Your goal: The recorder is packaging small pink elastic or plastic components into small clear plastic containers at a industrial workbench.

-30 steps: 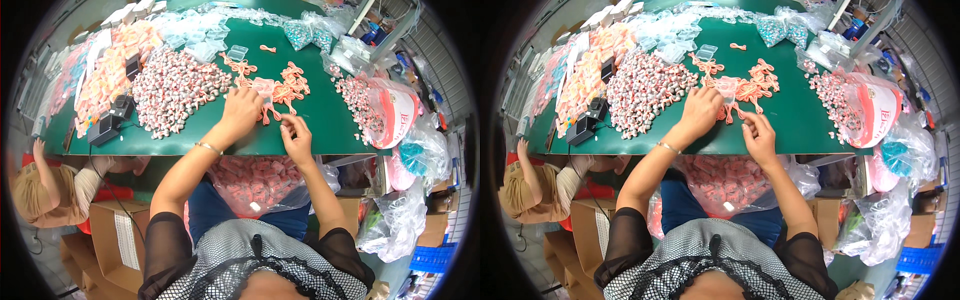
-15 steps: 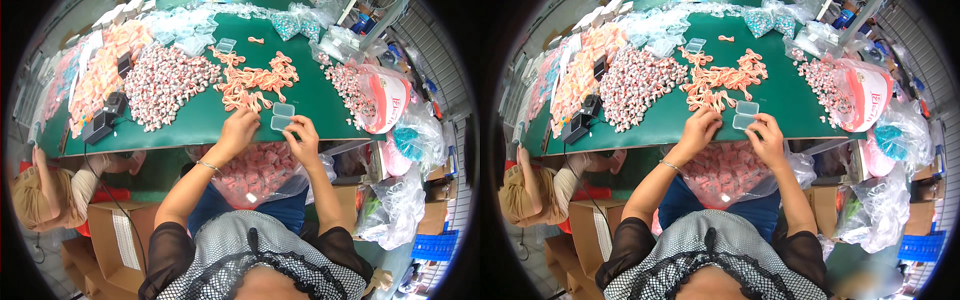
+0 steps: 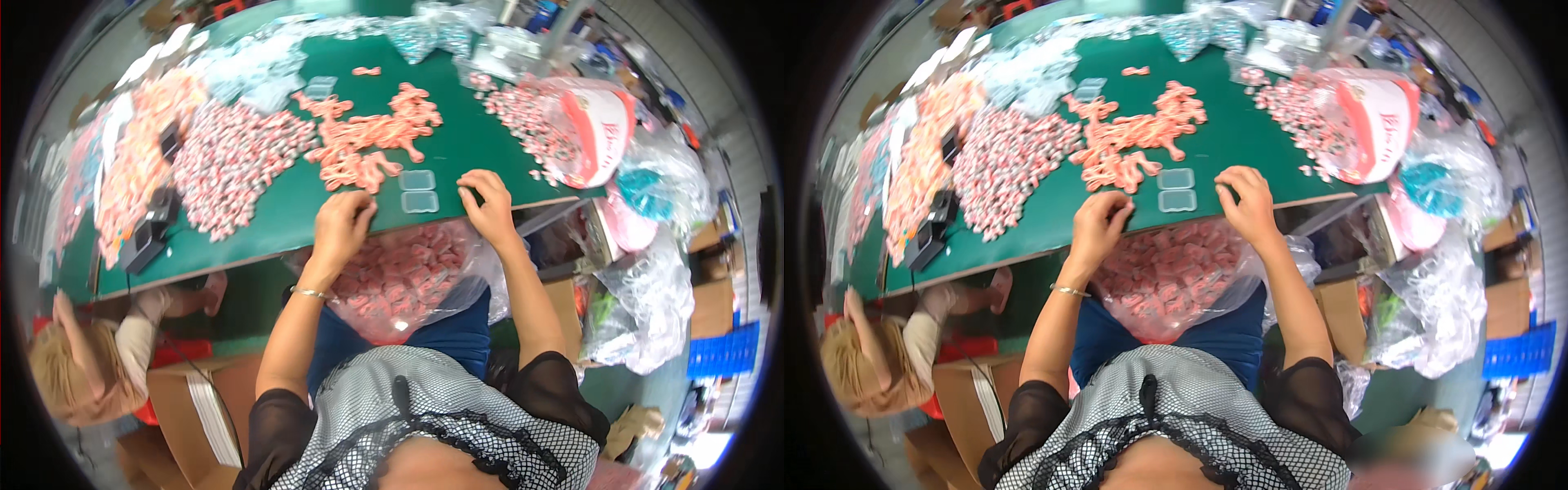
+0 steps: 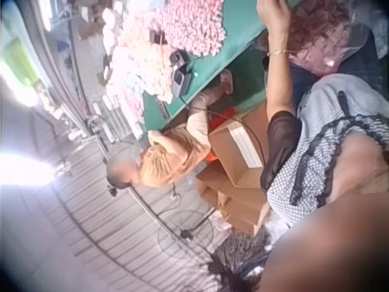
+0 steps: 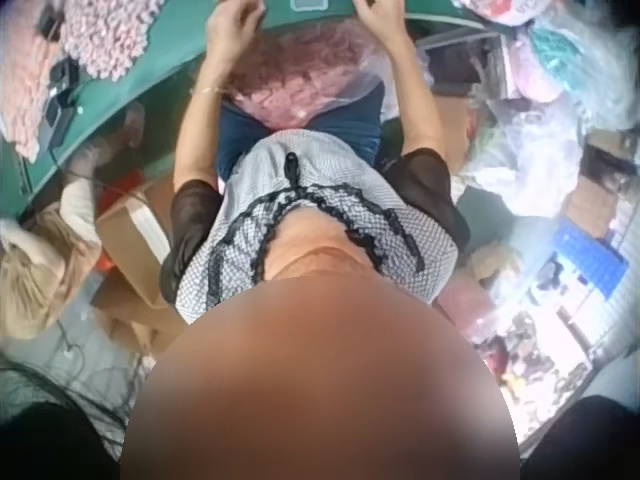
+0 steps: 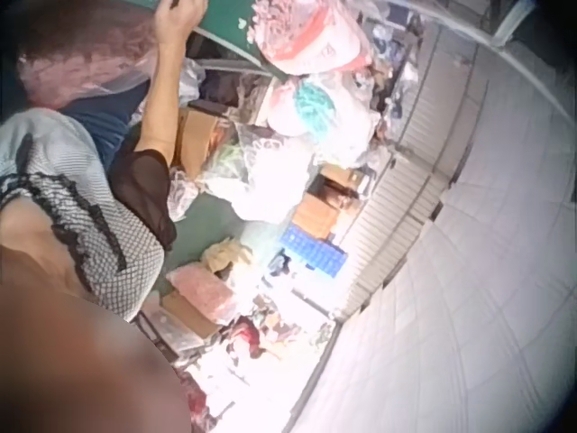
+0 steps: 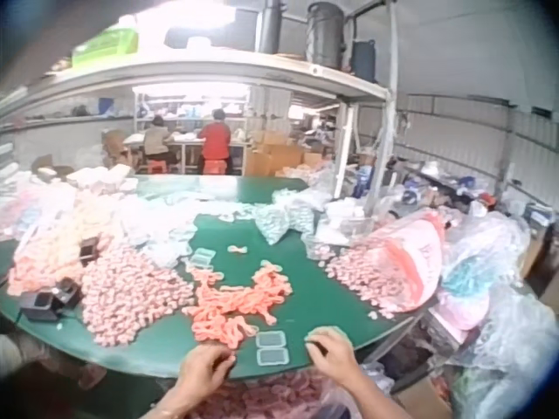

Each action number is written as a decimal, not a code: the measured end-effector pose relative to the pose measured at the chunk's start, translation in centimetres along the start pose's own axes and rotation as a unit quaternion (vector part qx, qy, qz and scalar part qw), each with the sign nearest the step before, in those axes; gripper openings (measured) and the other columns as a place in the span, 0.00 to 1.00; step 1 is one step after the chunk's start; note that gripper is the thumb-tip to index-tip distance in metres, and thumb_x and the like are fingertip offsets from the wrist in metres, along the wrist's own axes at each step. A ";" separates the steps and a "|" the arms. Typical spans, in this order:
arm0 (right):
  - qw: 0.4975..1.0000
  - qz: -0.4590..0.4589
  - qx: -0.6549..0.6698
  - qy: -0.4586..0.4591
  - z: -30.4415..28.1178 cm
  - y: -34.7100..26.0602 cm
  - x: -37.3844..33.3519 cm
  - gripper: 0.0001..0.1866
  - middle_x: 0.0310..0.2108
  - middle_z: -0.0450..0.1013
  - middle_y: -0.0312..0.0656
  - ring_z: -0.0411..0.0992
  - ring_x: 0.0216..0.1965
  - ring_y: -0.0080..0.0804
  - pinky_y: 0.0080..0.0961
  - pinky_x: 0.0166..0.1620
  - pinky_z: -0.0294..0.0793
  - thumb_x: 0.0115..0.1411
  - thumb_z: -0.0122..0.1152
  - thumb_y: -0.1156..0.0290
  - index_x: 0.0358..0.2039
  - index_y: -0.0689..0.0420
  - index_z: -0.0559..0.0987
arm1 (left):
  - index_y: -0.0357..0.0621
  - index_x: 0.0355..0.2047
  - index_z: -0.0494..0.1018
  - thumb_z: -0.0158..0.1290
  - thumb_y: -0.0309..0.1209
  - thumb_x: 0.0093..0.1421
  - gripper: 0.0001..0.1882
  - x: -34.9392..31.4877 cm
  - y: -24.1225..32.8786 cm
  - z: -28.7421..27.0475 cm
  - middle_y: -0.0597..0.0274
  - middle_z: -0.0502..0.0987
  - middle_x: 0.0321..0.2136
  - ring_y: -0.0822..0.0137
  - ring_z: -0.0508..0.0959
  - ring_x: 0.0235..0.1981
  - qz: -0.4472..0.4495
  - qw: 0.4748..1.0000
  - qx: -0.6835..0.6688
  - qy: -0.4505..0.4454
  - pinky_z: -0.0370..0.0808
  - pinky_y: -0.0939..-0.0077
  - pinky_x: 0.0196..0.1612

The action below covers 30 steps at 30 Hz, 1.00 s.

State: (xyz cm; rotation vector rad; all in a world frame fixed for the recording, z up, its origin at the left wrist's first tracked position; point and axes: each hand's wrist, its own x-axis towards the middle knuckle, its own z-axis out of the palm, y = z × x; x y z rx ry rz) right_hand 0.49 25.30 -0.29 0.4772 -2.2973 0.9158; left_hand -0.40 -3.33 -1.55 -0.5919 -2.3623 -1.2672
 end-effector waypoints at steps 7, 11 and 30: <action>0.937 0.066 -0.336 0.073 -7.0 7.6 0.8 0.06 0.34 0.77 0.41 0.75 0.39 0.41 0.37 0.43 0.72 0.53 0.63 0.71 0.33 0.52 0.82 | 0.41 0.35 0.76 0.59 0.24 0.55 0.07 0.3 0.5 -0.1 0.56 0.77 0.28 0.54 0.77 0.30 0.009 1.000 -0.007 -0.029 0.74 0.63 0.34; 0.854 0.134 -0.502 -0.001 -7.7 10.5 0.5 0.09 0.32 0.76 0.40 0.77 0.34 0.41 0.41 0.40 0.74 0.53 0.65 0.67 0.35 0.52 0.82 | 0.41 0.36 0.76 0.58 0.22 0.55 0.07 0.4 0.9 -0.2 0.56 0.77 0.28 0.56 0.77 0.30 -0.005 0.999 0.009 -0.040 0.75 0.65 0.34; 0.991 -0.008 -0.100 -0.084 3.0 -4.4 0.9 0.05 0.30 0.75 0.35 0.73 0.36 0.36 0.36 0.42 0.64 0.53 0.67 0.67 0.29 0.51 0.81 | 0.47 0.33 0.80 0.61 0.30 0.53 0.07 1.2 3.3 4.4 0.60 0.75 0.31 0.56 0.75 0.37 0.006 0.998 0.058 -0.037 0.70 0.61 0.39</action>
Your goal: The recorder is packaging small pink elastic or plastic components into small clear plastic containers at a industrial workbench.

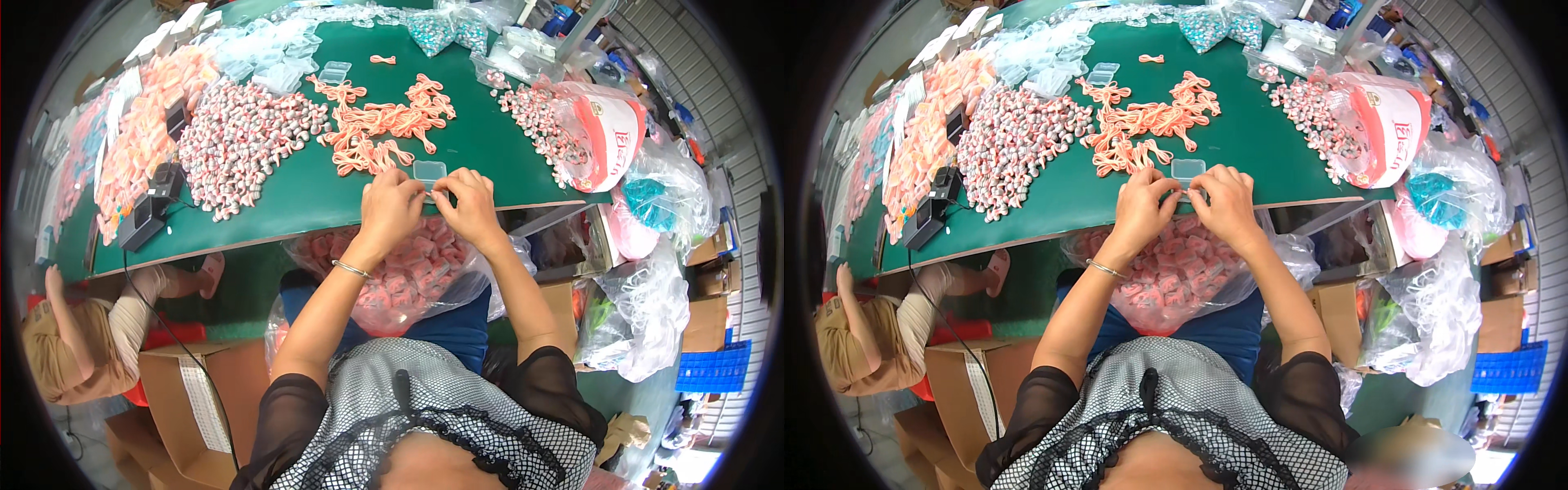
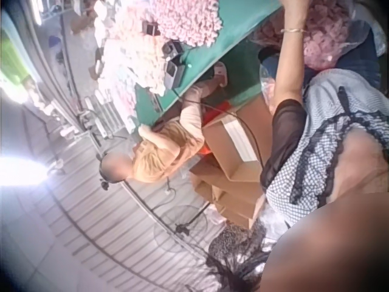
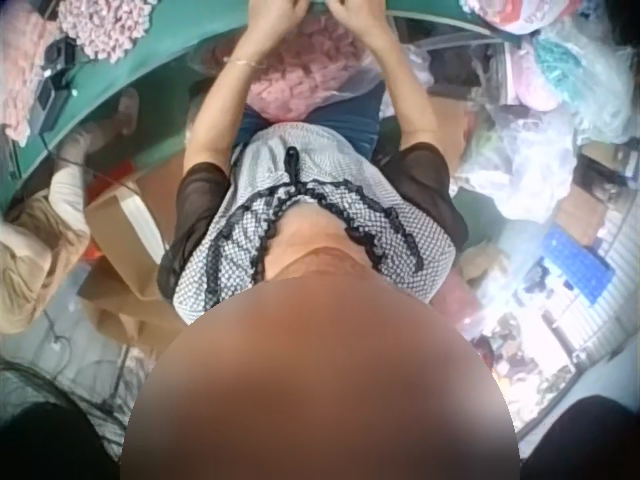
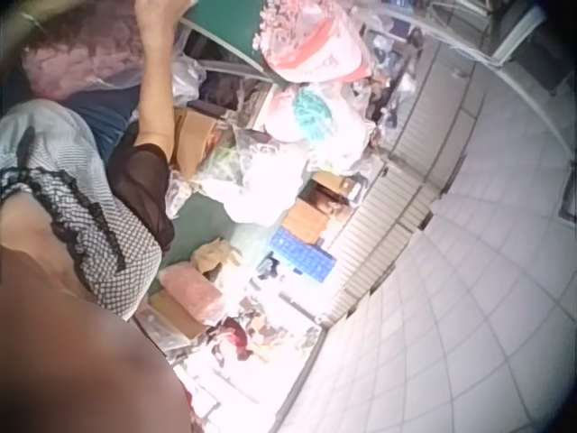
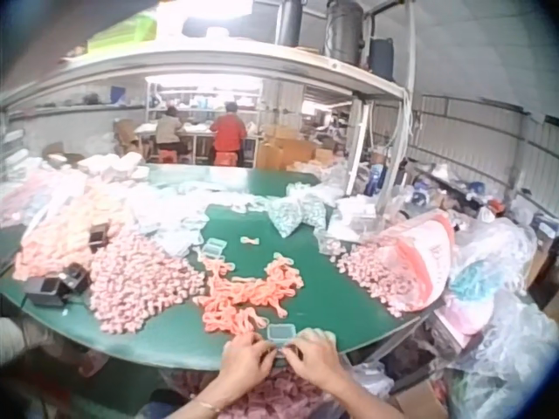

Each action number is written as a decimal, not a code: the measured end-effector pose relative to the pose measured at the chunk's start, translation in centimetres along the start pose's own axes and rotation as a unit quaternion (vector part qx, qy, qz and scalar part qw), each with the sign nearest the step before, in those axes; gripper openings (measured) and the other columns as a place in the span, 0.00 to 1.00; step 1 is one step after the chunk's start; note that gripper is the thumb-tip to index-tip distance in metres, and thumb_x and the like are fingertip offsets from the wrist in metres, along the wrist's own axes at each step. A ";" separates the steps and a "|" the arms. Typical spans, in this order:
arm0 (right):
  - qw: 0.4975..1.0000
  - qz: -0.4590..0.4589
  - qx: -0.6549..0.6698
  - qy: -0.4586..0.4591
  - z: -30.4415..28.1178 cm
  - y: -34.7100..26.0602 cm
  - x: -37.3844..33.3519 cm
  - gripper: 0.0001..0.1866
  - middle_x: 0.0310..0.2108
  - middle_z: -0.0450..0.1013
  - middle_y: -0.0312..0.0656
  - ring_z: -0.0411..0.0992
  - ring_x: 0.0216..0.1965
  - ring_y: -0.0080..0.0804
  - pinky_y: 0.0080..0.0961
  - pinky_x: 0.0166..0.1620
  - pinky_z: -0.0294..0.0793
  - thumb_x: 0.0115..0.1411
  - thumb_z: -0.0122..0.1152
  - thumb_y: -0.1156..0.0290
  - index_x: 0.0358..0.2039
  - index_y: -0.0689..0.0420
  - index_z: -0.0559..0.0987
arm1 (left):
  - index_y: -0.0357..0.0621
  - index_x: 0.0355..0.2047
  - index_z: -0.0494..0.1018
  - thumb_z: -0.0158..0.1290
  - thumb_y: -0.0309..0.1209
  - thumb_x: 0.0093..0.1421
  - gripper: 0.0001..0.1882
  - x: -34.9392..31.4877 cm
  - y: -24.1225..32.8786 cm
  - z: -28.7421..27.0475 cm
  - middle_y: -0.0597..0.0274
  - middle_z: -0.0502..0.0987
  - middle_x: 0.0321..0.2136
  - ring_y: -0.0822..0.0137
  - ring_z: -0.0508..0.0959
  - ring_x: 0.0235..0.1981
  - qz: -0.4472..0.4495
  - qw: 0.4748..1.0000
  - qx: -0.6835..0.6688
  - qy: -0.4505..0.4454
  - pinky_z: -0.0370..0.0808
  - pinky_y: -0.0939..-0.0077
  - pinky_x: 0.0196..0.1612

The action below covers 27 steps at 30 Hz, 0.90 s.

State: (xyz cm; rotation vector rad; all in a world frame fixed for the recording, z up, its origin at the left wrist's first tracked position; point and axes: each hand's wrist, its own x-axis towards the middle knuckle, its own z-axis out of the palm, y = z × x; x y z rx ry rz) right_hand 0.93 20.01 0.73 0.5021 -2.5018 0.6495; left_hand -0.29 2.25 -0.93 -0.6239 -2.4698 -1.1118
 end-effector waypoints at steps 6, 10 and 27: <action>0.988 0.077 0.134 -0.015 -0.1 2.0 2.4 0.06 0.29 0.75 0.41 0.75 0.28 0.31 0.26 0.32 0.74 0.57 0.63 0.74 0.34 0.60 0.81 | 0.49 0.41 0.78 0.61 0.35 0.53 0.14 -0.4 -0.5 -0.6 0.62 0.74 0.32 0.57 0.74 0.38 0.014 1.000 0.020 -0.012 0.67 0.62 0.40; 0.993 0.088 0.081 0.004 3.2 4.6 5.7 0.08 0.28 0.75 0.42 0.76 0.31 0.38 0.35 0.35 0.74 0.56 0.65 0.65 0.32 0.54 0.82 | 0.47 0.48 0.75 0.62 0.39 0.52 0.23 -0.3 -0.2 -1.1 0.59 0.74 0.36 0.57 0.74 0.41 0.014 0.999 0.022 -0.032 0.67 0.62 0.40; 0.978 0.036 0.201 -0.038 0.2 2.3 1.0 0.06 0.29 0.76 0.39 0.75 0.30 0.32 0.27 0.37 0.74 0.54 0.67 0.75 0.33 0.59 0.80 | 0.48 0.44 0.77 0.67 0.36 0.45 0.24 0.4 -0.8 -1.4 0.60 0.75 0.34 0.56 0.75 0.42 -0.004 0.996 -0.017 -0.088 0.68 0.61 0.44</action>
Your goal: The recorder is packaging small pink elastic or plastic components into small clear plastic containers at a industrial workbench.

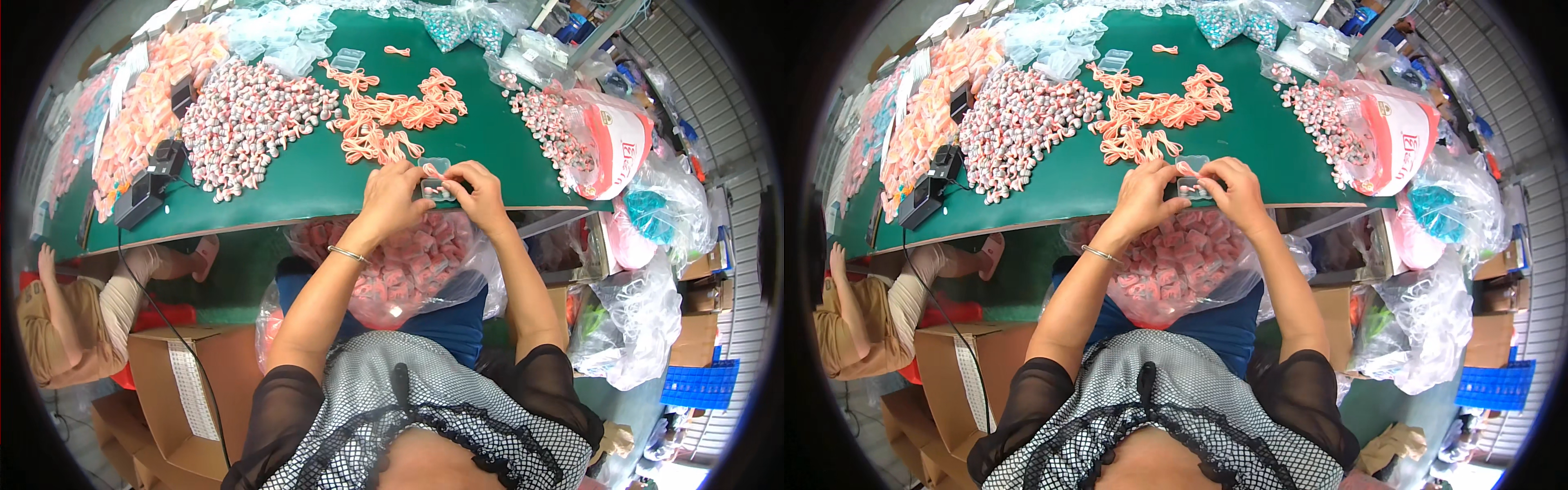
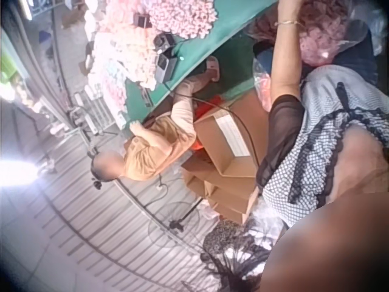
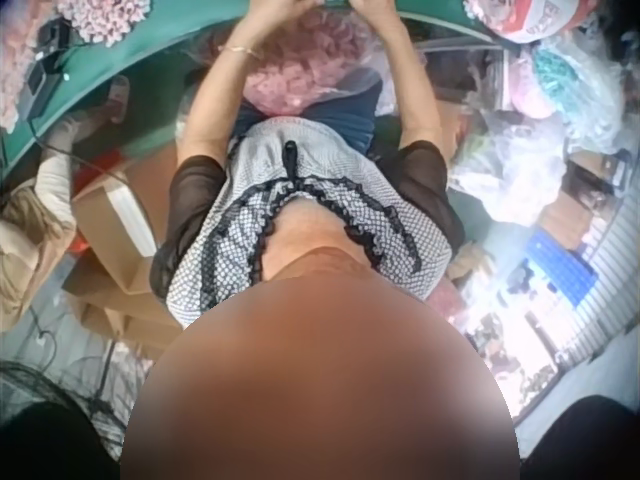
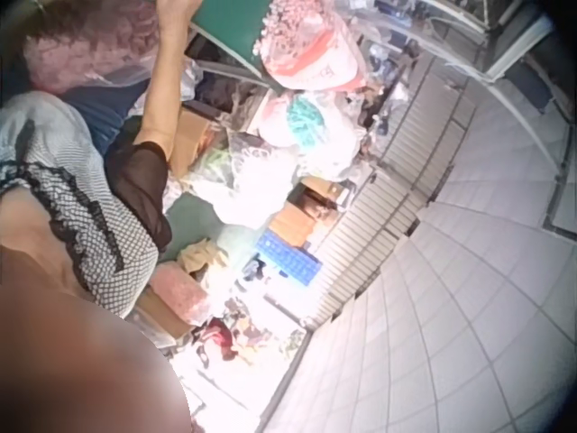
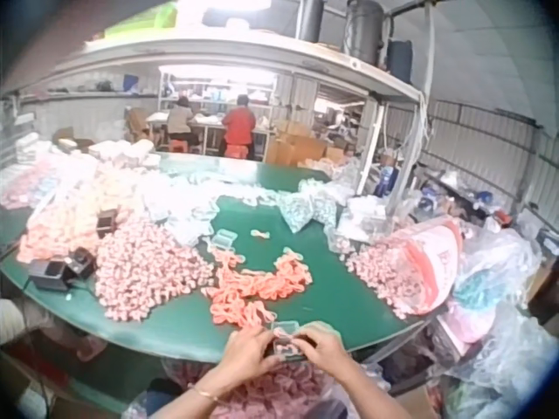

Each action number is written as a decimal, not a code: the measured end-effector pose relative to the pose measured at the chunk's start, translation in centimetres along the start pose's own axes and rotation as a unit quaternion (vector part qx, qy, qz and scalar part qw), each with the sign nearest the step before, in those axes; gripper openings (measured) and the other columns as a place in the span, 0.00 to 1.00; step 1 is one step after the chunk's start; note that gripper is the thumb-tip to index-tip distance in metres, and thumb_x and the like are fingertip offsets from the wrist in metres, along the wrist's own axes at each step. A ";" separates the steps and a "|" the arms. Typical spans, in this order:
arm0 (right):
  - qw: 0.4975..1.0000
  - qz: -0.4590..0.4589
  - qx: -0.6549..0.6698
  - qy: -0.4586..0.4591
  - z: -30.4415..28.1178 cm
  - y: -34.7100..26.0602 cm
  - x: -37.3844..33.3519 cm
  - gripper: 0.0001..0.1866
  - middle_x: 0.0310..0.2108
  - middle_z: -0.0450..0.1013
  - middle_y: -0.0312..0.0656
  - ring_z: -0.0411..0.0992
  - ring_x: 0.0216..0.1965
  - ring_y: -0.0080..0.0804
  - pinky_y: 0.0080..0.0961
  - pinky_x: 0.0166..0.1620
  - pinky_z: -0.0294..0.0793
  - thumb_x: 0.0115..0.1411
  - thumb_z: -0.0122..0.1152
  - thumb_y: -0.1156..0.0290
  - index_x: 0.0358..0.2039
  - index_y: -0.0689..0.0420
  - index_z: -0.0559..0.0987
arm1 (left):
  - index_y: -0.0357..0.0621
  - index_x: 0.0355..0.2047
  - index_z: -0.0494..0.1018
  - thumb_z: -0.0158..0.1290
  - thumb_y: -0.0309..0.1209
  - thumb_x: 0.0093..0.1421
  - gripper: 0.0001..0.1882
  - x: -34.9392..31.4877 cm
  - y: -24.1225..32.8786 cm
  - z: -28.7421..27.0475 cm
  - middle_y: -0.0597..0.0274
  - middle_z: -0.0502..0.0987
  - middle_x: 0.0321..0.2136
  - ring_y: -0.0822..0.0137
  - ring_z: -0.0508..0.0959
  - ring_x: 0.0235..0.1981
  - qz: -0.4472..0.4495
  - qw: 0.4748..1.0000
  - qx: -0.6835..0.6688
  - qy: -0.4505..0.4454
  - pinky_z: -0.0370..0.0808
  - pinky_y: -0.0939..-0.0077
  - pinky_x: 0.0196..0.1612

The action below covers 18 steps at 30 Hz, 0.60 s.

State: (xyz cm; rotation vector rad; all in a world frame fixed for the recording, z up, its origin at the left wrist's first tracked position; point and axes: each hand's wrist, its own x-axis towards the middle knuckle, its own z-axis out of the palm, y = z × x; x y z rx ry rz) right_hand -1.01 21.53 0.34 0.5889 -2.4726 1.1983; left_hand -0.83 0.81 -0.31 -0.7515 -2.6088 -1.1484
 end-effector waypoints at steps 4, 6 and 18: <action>0.990 -0.106 -0.096 -0.012 0.0 0.2 -0.4 0.06 0.32 0.76 0.39 0.74 0.37 0.39 0.32 0.42 0.73 0.55 0.65 0.74 0.34 0.57 0.82 | 0.48 0.42 0.78 0.67 0.36 0.45 0.22 0.2 0.0 -0.2 0.59 0.75 0.33 0.56 0.75 0.42 -0.018 0.999 -0.018 -0.027 0.68 0.59 0.44; 0.987 -0.116 -0.110 -0.023 0.0 -0.2 -0.8 0.06 0.33 0.76 0.39 0.74 0.39 0.39 0.33 0.44 0.73 0.56 0.64 0.74 0.35 0.57 0.83 | 0.48 0.42 0.78 0.67 0.36 0.45 0.22 0.1 -0.2 0.1 0.58 0.75 0.33 0.55 0.75 0.43 -0.016 1.000 -0.017 -0.006 0.68 0.59 0.44; 0.991 -0.085 -0.075 -0.067 -0.5 -0.2 -0.2 0.10 0.35 0.74 0.43 0.73 0.38 0.39 0.30 0.41 0.73 0.56 0.61 0.80 0.39 0.58 0.82 | 0.48 0.41 0.77 0.66 0.36 0.46 0.21 0.0 0.1 -0.2 0.59 0.75 0.35 0.55 0.75 0.43 0.005 1.000 0.003 -0.011 0.68 0.59 0.45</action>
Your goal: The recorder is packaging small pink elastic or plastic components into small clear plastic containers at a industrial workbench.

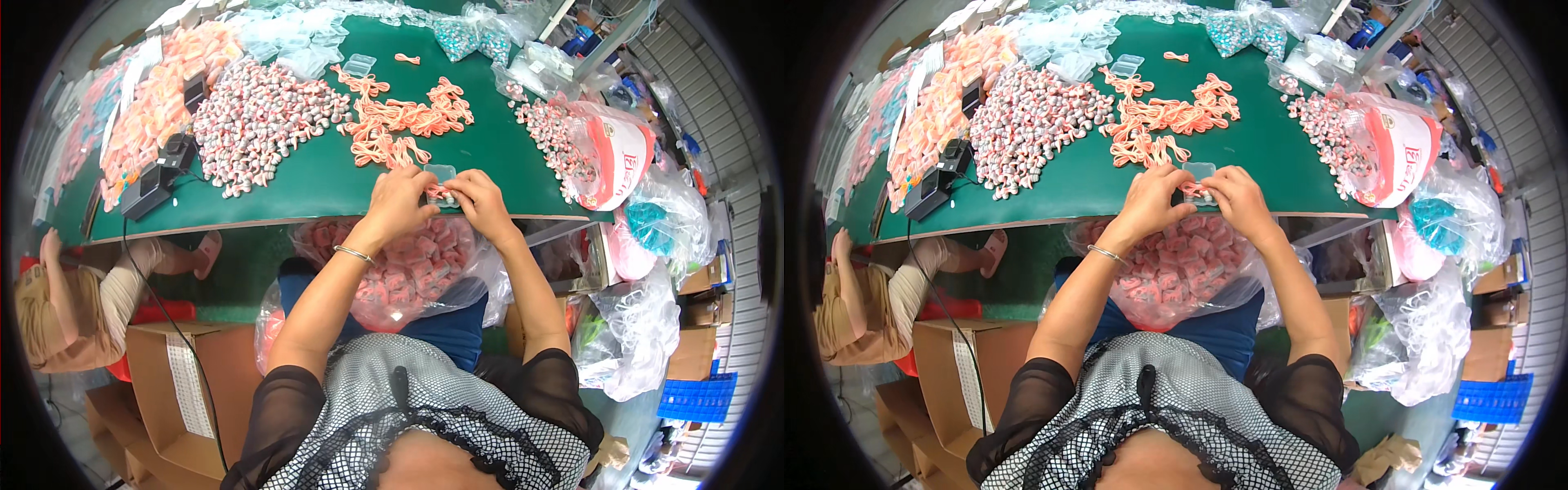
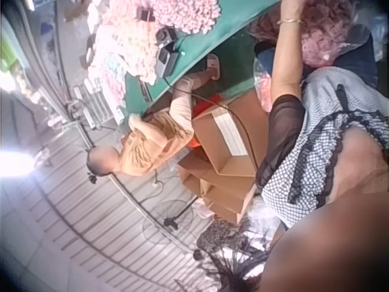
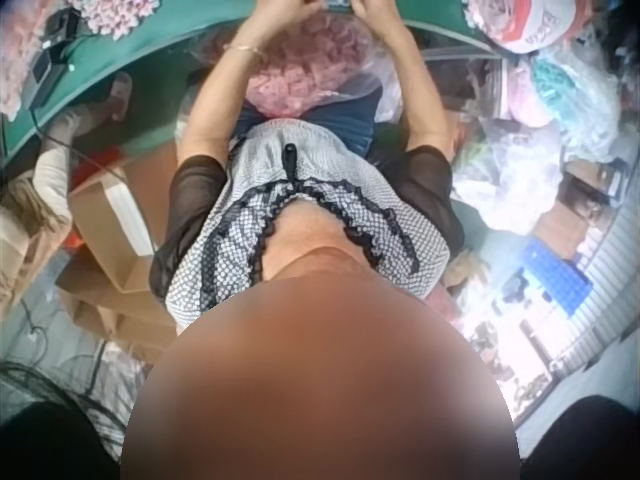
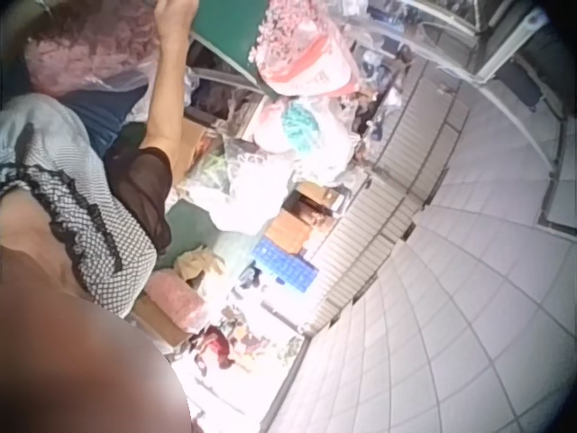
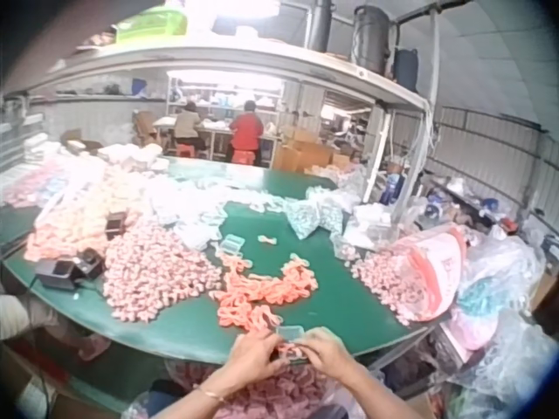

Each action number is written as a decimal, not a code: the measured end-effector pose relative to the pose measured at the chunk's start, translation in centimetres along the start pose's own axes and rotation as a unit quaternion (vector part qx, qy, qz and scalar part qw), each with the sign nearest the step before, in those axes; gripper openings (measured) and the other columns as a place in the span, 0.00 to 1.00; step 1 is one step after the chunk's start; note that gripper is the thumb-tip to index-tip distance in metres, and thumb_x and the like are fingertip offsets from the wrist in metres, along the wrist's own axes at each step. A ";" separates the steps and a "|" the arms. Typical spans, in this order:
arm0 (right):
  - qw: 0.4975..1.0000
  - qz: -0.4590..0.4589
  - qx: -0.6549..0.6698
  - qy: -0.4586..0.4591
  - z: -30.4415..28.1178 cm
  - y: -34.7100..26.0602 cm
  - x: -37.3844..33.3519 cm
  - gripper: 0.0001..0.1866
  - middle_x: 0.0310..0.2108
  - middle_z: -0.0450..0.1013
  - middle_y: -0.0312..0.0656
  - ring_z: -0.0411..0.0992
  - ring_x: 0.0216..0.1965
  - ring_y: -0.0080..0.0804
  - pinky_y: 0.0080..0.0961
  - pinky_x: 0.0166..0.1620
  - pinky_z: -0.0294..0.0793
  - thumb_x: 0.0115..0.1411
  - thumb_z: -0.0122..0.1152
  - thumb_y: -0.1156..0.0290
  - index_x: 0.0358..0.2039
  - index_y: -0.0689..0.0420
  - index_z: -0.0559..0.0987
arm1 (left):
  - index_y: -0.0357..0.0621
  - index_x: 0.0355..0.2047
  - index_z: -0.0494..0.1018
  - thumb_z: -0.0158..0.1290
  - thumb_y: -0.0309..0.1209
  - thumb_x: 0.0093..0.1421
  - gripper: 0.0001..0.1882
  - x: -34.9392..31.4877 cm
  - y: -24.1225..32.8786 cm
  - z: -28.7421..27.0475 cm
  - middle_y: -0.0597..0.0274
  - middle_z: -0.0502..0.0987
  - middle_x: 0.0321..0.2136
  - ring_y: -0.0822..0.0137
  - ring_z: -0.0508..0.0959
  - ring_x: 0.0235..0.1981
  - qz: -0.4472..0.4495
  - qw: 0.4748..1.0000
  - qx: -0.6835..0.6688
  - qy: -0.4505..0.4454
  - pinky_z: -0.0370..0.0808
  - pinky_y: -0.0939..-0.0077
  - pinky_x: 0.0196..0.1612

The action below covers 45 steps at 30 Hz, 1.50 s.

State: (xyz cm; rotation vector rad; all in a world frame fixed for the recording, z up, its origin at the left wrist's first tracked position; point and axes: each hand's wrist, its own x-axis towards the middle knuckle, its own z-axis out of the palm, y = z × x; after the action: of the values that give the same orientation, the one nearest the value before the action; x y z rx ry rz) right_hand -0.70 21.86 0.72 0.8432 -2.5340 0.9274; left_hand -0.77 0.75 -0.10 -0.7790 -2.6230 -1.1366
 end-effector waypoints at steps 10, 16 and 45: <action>0.998 0.035 -0.042 0.008 -0.6 0.1 1.4 0.11 0.36 0.74 0.43 0.72 0.42 0.43 0.37 0.45 0.71 0.57 0.61 0.75 0.41 0.56 0.81 | 0.48 0.42 0.76 0.67 0.37 0.45 0.22 -0.1 -0.3 0.1 0.61 0.75 0.36 0.56 0.75 0.43 0.006 1.000 0.008 0.003 0.68 0.61 0.44; 0.997 0.038 -0.060 -0.006 0.5 1.3 2.9 0.11 0.35 0.74 0.44 0.73 0.40 0.44 0.36 0.43 0.73 0.56 0.62 0.75 0.41 0.58 0.80 | 0.46 0.45 0.74 0.68 0.36 0.45 0.27 -0.3 -0.3 0.0 0.60 0.76 0.37 0.56 0.76 0.43 0.015 1.000 0.001 0.005 0.68 0.60 0.45; 0.979 -0.034 -0.014 0.202 3.2 -2.1 -2.8 0.10 0.36 0.77 0.47 0.77 0.40 0.44 0.34 0.44 0.78 0.52 0.66 0.81 0.36 0.61 0.78 | 0.46 0.25 0.82 0.63 0.34 0.52 0.06 -1.7 1.8 3.0 0.61 0.78 0.22 0.58 0.78 0.29 -0.098 0.975 0.037 0.197 0.68 0.62 0.35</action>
State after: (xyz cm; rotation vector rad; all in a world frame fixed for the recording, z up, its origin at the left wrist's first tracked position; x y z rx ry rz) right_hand 2.47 19.60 -1.96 0.6497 -2.1510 0.9317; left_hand 1.74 3.21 -1.66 -0.2476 -2.4215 -1.0987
